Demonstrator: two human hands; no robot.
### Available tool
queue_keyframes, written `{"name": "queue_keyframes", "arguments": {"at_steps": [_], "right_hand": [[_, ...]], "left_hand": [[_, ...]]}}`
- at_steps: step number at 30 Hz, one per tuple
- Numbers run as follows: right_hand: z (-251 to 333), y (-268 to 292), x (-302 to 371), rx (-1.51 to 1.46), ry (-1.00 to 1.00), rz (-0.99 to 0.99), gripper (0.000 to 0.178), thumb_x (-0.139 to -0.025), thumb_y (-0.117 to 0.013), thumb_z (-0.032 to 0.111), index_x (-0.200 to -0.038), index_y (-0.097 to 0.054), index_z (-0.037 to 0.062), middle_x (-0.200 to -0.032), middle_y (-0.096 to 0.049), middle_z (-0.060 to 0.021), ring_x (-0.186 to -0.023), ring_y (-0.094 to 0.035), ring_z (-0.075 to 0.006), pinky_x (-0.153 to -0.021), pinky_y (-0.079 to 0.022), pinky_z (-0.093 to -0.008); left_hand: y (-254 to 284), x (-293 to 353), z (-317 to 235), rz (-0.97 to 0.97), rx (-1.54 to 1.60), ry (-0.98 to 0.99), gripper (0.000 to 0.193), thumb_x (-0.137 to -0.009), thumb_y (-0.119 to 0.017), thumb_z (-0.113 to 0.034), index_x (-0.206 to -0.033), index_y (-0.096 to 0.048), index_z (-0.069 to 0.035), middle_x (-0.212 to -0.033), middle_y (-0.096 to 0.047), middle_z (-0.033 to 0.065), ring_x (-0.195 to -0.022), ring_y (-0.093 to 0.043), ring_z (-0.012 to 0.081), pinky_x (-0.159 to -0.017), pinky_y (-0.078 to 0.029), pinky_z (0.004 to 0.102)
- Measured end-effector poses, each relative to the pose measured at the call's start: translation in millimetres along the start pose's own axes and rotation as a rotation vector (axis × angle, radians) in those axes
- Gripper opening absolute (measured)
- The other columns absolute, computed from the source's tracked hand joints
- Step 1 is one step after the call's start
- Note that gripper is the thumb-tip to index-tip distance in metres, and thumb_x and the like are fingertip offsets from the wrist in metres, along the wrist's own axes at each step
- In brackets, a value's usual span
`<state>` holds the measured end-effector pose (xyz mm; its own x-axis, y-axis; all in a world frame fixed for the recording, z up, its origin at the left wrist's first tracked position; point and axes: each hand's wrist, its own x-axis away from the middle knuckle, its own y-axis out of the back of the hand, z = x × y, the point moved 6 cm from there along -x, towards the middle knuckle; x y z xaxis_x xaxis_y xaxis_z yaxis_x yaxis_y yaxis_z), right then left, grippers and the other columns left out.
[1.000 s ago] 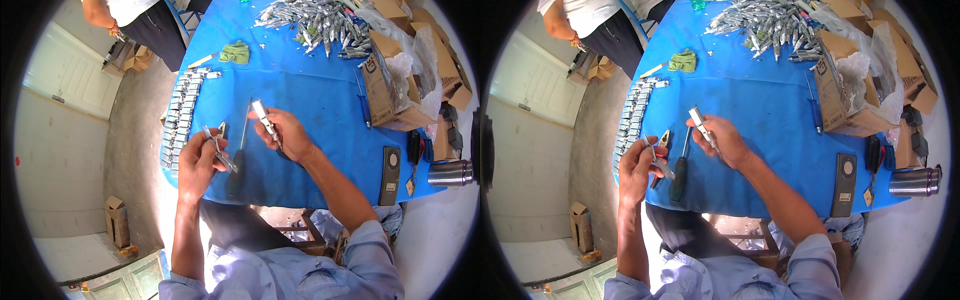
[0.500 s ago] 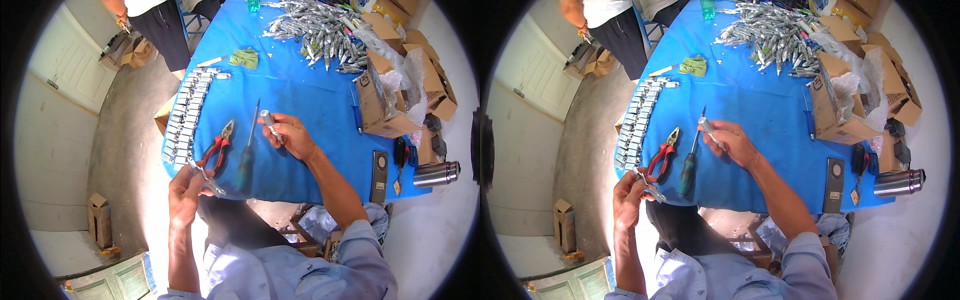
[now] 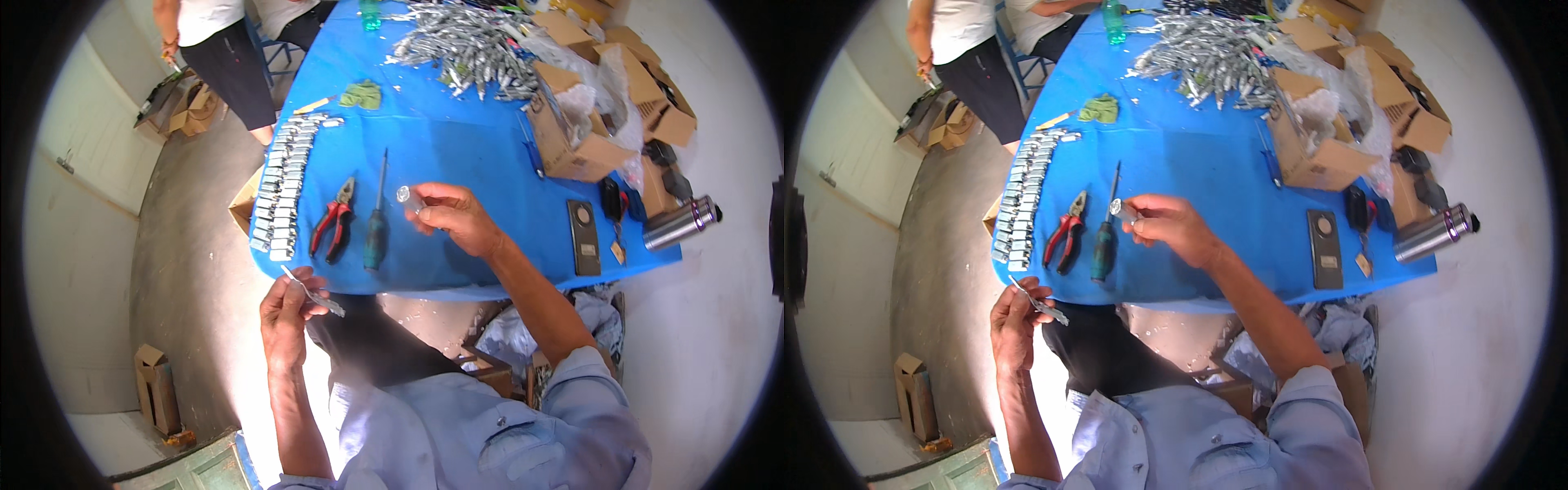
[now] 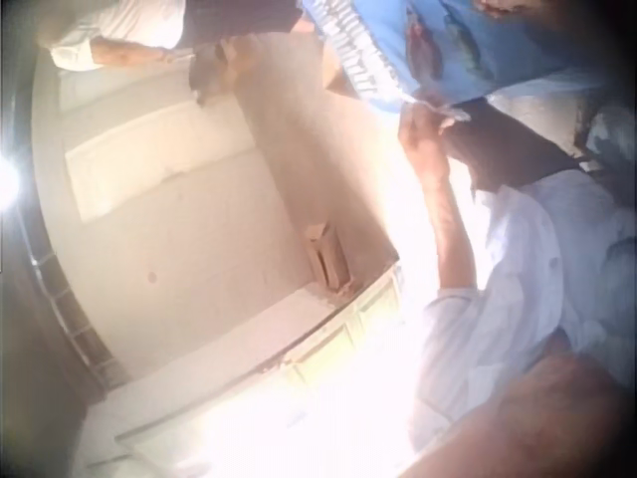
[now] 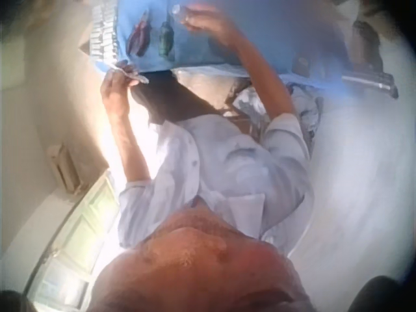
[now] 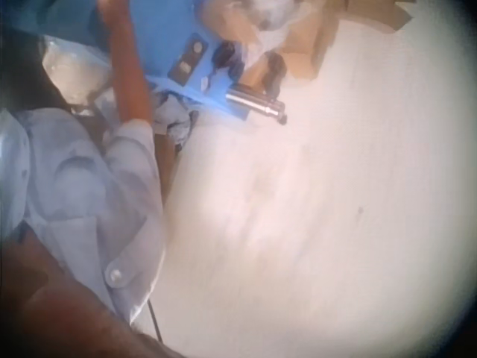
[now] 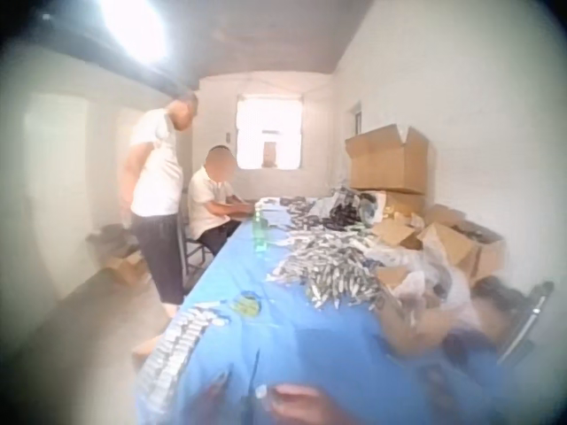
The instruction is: The person assembles small silver metal components using a screwdriver and pliers. They pick up a metal housing, insert internal parts, and use the tools to secure them before placing the finished pieces aside on the table.
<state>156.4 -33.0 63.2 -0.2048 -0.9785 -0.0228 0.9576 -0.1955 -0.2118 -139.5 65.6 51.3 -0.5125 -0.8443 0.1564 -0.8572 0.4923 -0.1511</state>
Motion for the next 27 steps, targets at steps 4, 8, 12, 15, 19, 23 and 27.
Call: {"name": "queue_keyframes", "arguments": {"at_steps": [4,8,12,15,19,23,27], "right_hand": [[0.4,-7.4,40.9,-0.145,0.085,-0.009,0.031,-0.095,-0.062,0.009,-0.123,-0.066,-0.0034,-0.102,-0.067,-0.0055,-0.088,-0.061,-0.0118,-0.079,-0.05,-0.028],[7.8,-17.7,69.8,-0.171,0.142,-0.027,0.034,-0.094,-0.065,0.005,-0.127,-0.065,-0.0045,-0.106,-0.068,-0.0064,-0.094,-0.062,-0.0129,-0.084,-0.051,-0.0289],[19.6,-24.6,90.9,0.001,0.144,-0.042,0.037,-0.094,-0.069,0.0,-0.13,-0.065,-0.0038,-0.11,-0.068,-0.0055,-0.1,-0.062,-0.011,-0.089,-0.051,-0.027],[29.1,-20.5,110.5,0.071,0.207,-0.103,0.037,-0.093,-0.069,-0.003,-0.13,-0.065,-0.0024,-0.111,-0.068,-0.0044,-0.102,-0.061,-0.0088,-0.088,-0.05,-0.0252],[43.1,-2.0,144.2,0.07,0.135,-0.316,0.037,-0.094,-0.068,-0.003,-0.13,-0.065,-0.0013,-0.11,-0.07,-0.0059,-0.101,-0.064,-0.0116,-0.089,-0.053,-0.0271],[58.3,51.5,209.0,0.042,0.342,-0.468,0.038,-0.092,-0.068,-0.002,-0.13,-0.066,0.0021,-0.112,-0.072,-0.0097,-0.099,-0.068,-0.0188,-0.088,-0.056,-0.0335],[74.0,93.2,287.4,0.051,0.422,-0.674,0.038,-0.093,-0.065,-0.003,-0.13,-0.068,0.0079,-0.11,-0.074,-0.011,-0.094,-0.07,-0.0187,-0.082,-0.057,-0.0325]], "left_hand": [[-2.5,9.9,-1.1,0.025,-0.02,-0.034,0.035,-0.108,-0.057,-0.024,-0.124,-0.067,0.006,-0.106,-0.073,0.018,-0.089,-0.073,0.0213,-0.076,-0.063,0.03],[-5.6,15.4,-4.6,0.048,-0.041,-0.054,0.033,-0.109,-0.056,-0.023,-0.123,-0.067,0.004,-0.107,-0.073,0.0174,-0.091,-0.073,0.0207,-0.077,-0.062,0.0298],[-3.1,19.5,-6.9,0.037,-0.053,-0.067,0.034,-0.108,-0.056,-0.023,-0.125,-0.067,0.004,-0.109,-0.073,0.0172,-0.093,-0.073,0.0208,-0.078,-0.061,0.0299],[-8.8,15.6,-0.4,0.047,-0.075,-0.048,0.035,-0.108,-0.056,-0.024,-0.126,-0.068,0.003,-0.112,-0.073,0.0163,-0.096,-0.073,0.0205,-0.079,-0.061,0.0303],[-9.2,9.8,10.5,0.077,-0.164,-0.052,0.035,-0.106,-0.059,-0.026,-0.128,-0.068,0.0,-0.114,-0.074,0.0121,-0.101,-0.071,0.0184,-0.079,-0.059,0.0276],[-20.5,6.0,11.5,0.048,-0.288,-0.091,0.034,-0.104,-0.062,-0.027,-0.127,-0.072,-0.004,-0.115,-0.075,0.0086,-0.107,-0.069,0.0144,-0.075,-0.054,0.0242],[-28.4,0.0,23.8,0.134,-0.255,-0.071,0.033,-0.106,-0.061,-0.025,-0.129,-0.071,-0.003,-0.113,-0.075,0.0087,-0.102,-0.069,0.0117,-0.073,-0.052,0.0226]]}}
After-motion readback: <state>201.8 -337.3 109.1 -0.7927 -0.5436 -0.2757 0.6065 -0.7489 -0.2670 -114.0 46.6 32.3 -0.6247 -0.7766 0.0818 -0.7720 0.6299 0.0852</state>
